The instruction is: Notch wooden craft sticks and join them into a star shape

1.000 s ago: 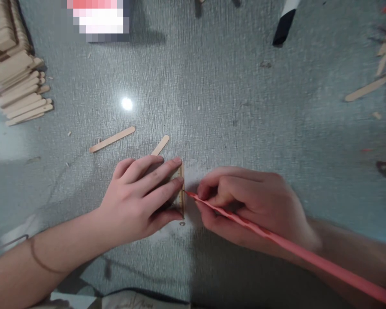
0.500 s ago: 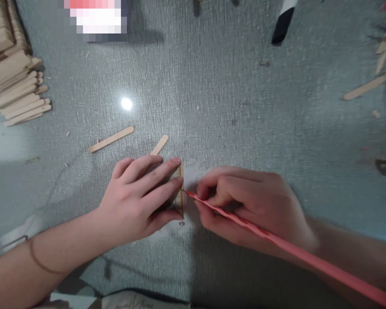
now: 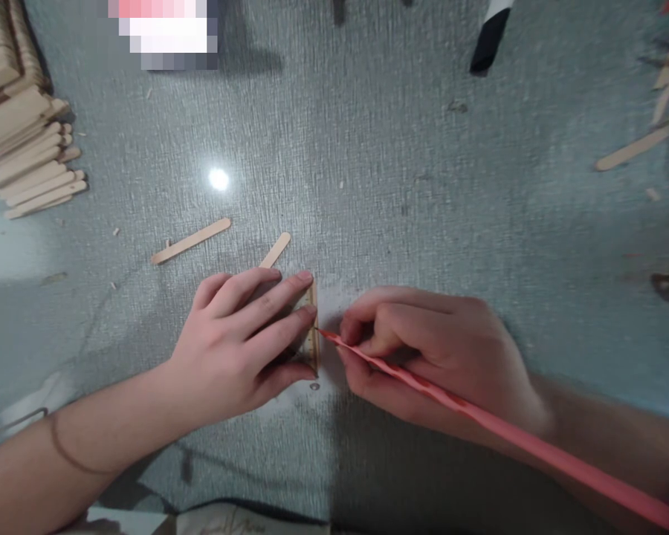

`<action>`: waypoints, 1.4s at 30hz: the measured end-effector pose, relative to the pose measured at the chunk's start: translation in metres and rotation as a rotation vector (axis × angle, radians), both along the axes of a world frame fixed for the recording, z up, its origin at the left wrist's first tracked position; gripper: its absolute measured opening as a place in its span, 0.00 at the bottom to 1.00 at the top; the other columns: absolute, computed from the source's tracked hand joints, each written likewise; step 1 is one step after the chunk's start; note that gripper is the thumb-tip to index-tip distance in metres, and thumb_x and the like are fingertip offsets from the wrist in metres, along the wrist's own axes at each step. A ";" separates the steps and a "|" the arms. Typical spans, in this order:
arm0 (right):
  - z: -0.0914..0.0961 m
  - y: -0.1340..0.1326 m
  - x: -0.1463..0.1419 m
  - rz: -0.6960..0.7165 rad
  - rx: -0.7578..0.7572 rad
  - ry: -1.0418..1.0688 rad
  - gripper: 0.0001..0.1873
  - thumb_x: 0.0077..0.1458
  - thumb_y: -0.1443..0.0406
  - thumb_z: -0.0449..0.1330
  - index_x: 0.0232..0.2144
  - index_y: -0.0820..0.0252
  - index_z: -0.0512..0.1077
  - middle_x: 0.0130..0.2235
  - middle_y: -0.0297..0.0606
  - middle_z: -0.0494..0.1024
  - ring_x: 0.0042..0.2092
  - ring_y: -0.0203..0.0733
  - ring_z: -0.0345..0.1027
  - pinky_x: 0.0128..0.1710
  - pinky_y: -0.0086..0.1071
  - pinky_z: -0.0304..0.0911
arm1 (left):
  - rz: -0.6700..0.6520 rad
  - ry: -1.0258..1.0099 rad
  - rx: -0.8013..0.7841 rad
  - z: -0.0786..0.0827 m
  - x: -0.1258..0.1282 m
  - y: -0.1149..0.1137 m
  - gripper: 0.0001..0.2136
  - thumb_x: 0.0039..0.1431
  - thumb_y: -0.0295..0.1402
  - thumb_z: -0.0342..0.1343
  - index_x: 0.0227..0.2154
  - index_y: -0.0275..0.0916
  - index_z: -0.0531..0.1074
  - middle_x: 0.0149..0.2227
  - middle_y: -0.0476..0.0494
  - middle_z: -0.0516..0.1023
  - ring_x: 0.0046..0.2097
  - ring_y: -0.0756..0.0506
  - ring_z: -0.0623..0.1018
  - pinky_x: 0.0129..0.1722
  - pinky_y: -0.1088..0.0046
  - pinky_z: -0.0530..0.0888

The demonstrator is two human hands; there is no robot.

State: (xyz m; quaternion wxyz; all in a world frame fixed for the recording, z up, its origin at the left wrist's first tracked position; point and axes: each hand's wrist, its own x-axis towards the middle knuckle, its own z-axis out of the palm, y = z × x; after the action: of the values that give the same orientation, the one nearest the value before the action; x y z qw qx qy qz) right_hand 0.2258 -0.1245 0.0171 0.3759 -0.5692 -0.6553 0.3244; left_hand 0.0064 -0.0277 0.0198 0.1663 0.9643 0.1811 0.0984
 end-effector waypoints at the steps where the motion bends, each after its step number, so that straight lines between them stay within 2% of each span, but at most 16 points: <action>1: 0.000 0.000 0.000 -0.002 0.001 -0.003 0.14 0.53 0.76 0.62 0.26 0.54 0.63 0.32 0.28 0.78 0.27 0.33 0.73 0.25 0.27 0.69 | 0.001 0.000 -0.001 0.000 0.000 0.000 0.22 0.64 0.53 0.58 0.51 0.44 0.74 0.59 0.42 0.78 0.58 0.36 0.75 0.51 0.54 0.69; 11: -0.002 -0.001 0.000 -0.002 0.017 0.003 0.13 0.52 0.76 0.61 0.26 0.55 0.63 0.32 0.28 0.78 0.27 0.30 0.72 0.25 0.25 0.68 | -0.010 -0.009 0.004 0.000 0.001 0.001 0.23 0.63 0.53 0.59 0.51 0.41 0.74 0.59 0.42 0.78 0.58 0.36 0.75 0.51 0.54 0.68; 19: 0.000 0.000 -0.001 -0.007 0.017 -0.005 0.14 0.53 0.76 0.61 0.26 0.54 0.62 0.31 0.28 0.78 0.28 0.33 0.73 0.24 0.27 0.69 | -0.010 -0.013 0.000 0.001 0.001 0.001 0.23 0.62 0.52 0.61 0.51 0.40 0.75 0.59 0.41 0.78 0.57 0.36 0.75 0.51 0.54 0.68; 28: 0.000 0.001 0.001 0.003 0.027 0.010 0.14 0.53 0.76 0.61 0.26 0.55 0.63 0.31 0.29 0.78 0.28 0.32 0.73 0.24 0.25 0.69 | -0.003 0.013 -0.001 0.000 -0.001 0.000 0.23 0.63 0.54 0.58 0.52 0.44 0.74 0.60 0.43 0.77 0.58 0.36 0.75 0.51 0.54 0.68; 37: -0.001 0.000 0.000 -0.008 0.019 -0.023 0.14 0.53 0.75 0.62 0.26 0.54 0.63 0.31 0.28 0.79 0.28 0.33 0.74 0.25 0.27 0.70 | -0.011 -0.018 0.005 0.000 0.001 0.001 0.22 0.62 0.52 0.60 0.51 0.41 0.75 0.59 0.41 0.78 0.57 0.36 0.75 0.50 0.55 0.68; 42: -0.002 0.000 -0.001 -0.014 0.017 -0.019 0.14 0.53 0.75 0.62 0.26 0.54 0.63 0.31 0.28 0.79 0.28 0.33 0.74 0.25 0.27 0.70 | -0.001 0.012 -0.005 -0.001 0.001 0.000 0.22 0.63 0.53 0.59 0.51 0.43 0.74 0.60 0.43 0.77 0.58 0.36 0.75 0.51 0.54 0.69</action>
State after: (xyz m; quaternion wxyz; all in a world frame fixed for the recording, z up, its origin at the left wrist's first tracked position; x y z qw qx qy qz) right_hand 0.2252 -0.1243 0.0153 0.3768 -0.5737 -0.6576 0.3106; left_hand 0.0069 -0.0278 0.0192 0.1679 0.9645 0.1818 0.0921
